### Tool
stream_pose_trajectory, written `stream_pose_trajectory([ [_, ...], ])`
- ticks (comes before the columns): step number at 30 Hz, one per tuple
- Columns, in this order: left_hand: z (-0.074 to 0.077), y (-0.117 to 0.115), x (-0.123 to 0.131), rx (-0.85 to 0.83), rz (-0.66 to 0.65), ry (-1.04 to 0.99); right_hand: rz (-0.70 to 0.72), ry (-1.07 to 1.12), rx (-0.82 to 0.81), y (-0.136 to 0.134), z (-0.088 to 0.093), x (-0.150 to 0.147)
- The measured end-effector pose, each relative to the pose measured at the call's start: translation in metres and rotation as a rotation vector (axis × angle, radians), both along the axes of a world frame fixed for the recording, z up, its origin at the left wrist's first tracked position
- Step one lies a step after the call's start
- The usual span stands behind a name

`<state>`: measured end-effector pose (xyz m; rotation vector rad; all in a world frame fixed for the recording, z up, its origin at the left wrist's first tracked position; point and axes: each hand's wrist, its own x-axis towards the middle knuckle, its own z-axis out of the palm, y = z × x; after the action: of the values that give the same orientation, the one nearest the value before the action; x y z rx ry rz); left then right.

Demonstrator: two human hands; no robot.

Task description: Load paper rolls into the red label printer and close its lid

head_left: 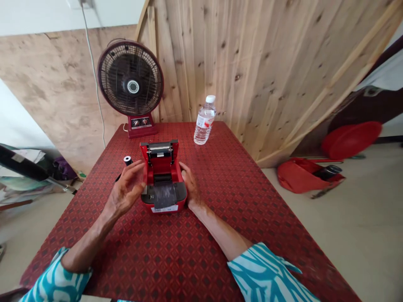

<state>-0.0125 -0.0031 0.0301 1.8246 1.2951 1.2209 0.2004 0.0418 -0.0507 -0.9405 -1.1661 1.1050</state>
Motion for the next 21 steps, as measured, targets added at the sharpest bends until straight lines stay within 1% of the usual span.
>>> stream_pose_trajectory([
  [1, 0.008, 0.004, 0.003, 0.084, -0.04, 0.123, 0.009, 0.01, 0.005, 0.0, 0.0, 0.0],
  [2, 0.016, 0.009, 0.009, 0.135, -0.111, 0.249, 0.015, 0.016, 0.007, 0.0, 0.0, 0.0],
  [4, 0.032, 0.024, 0.023, 0.145, -0.272, 0.515, 0.013, 0.018, 0.003, 0.0, 0.0, 0.0],
  [5, 0.039, 0.032, 0.031, 0.114, -0.324, 0.654, 0.013, 0.017, 0.003, 0.0, 0.0, 0.0],
  [8, 0.053, 0.057, 0.054, -0.05, -0.35, 1.043, 0.024, 0.029, 0.024, 0.002, -0.002, -0.001],
  [10, 0.057, 0.067, 0.065, -0.144, -0.357, 1.228, 0.028, 0.036, 0.042, 0.003, -0.004, -0.001],
  [11, 0.059, 0.07, 0.068, -0.169, -0.365, 1.284, 0.031, 0.035, 0.047, 0.004, -0.004, -0.002],
  [13, 0.06, 0.073, 0.072, -0.179, -0.384, 1.328, 0.03, 0.026, 0.053, 0.004, -0.004, -0.002],
  [15, 0.061, 0.073, 0.072, -0.174, -0.404, 1.321, 0.029, 0.014, 0.055, 0.003, -0.002, -0.001],
  [17, 0.061, 0.072, 0.071, -0.179, -0.414, 1.289, 0.028, 0.007, 0.055, 0.002, 0.001, 0.0],
  [19, 0.061, 0.07, 0.068, -0.181, -0.391, 1.24, 0.03, 0.006, 0.054, 0.002, 0.003, 0.0],
  [21, 0.062, 0.066, 0.062, -0.147, -0.369, 1.167, 0.031, 0.009, 0.055, 0.002, 0.003, 0.0],
])
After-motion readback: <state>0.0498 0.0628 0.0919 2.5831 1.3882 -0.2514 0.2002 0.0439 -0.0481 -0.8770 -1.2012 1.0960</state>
